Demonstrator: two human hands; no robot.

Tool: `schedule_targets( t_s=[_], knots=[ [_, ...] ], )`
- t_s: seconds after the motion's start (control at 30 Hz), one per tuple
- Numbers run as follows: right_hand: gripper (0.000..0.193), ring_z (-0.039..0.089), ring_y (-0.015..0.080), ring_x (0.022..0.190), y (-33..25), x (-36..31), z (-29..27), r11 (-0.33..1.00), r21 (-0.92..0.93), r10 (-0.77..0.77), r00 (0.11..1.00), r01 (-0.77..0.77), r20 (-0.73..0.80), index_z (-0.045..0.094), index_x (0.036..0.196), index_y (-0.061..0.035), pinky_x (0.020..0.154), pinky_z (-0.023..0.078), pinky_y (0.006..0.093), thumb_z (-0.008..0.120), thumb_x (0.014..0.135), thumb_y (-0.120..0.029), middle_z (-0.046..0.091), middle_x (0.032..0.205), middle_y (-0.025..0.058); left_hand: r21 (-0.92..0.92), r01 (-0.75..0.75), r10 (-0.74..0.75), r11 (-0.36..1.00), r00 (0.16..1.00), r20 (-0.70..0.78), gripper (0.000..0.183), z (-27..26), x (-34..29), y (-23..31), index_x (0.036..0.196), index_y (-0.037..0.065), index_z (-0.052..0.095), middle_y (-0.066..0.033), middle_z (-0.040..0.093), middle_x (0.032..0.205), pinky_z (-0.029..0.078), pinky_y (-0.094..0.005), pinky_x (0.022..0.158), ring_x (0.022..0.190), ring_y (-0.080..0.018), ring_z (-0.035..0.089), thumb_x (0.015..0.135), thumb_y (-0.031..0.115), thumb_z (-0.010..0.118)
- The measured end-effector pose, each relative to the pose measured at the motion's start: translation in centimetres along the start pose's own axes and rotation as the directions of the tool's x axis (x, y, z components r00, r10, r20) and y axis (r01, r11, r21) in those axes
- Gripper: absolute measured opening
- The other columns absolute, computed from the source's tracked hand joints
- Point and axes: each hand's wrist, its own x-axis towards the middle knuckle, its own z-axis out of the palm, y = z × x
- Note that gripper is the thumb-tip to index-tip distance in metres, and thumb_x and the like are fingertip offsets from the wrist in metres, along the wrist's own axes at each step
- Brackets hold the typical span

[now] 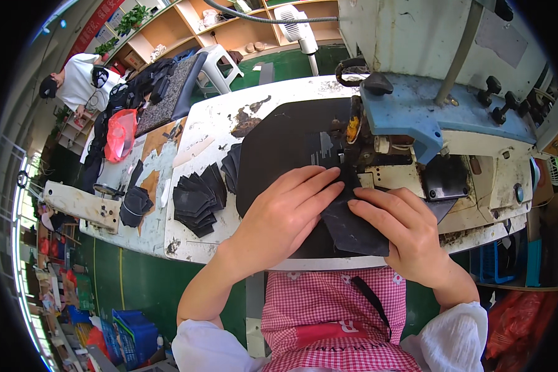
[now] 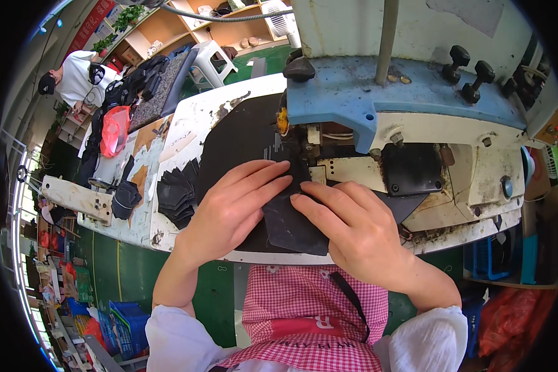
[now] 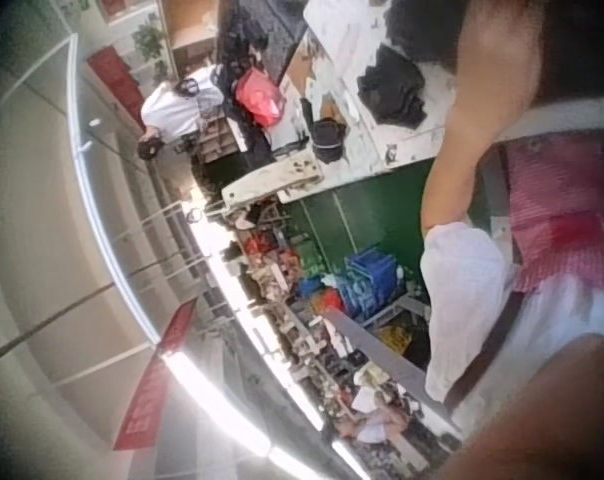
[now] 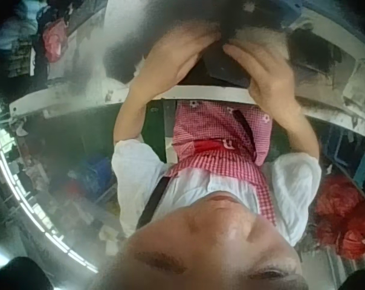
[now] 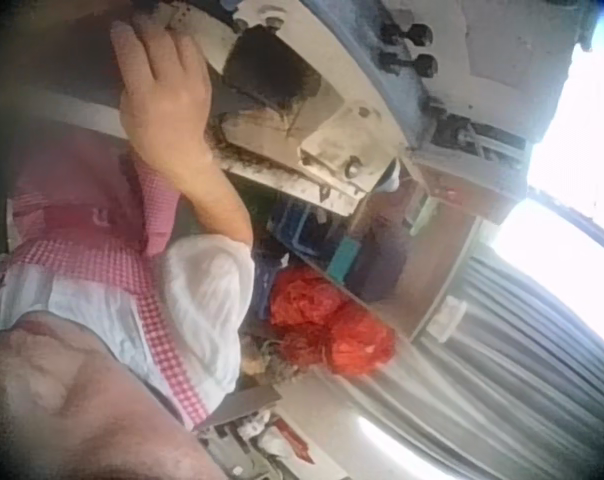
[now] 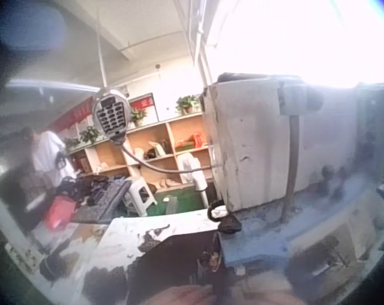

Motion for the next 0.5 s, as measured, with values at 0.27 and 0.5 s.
schedule_targets(
  t_s=[0.27,0.5],
  knots=[
    [0.051,0.061,0.031,0.091,0.05,0.09,-0.14,1.0,-0.008,0.003,0.999,-0.002,0.036,0.067,0.113,-0.0011,0.081,0.053,0.0398,0.061,0.062,0.006,0.065,0.115,0.014,0.018,-0.013,0.013,1.0,1.0,0.016,0.054,-0.14,0.24,-0.01,0.126,-0.002,0.062,-0.0151,0.058,0.135,0.046,-0.0444,0.104,0.124,-0.0352,0.054,0.072,-0.005,0.059],
    [0.052,0.06,0.0322,0.095,0.01,0.14,-0.51,1.0,-0.011,0.015,0.996,-0.014,0.089,0.066,0.113,-0.0005,0.085,0.052,0.042,0.061,0.061,0.007,0.065,0.118,0.014,0.057,-0.01,0.007,0.998,0.999,0.041,0.056,-0.29,0.56,-0.11,0.126,-0.002,0.061,-0.0156,0.057,0.135,0.046,-0.044,0.104,0.124,-0.036,0.052,0.07,-0.003,0.062]
  ],
)
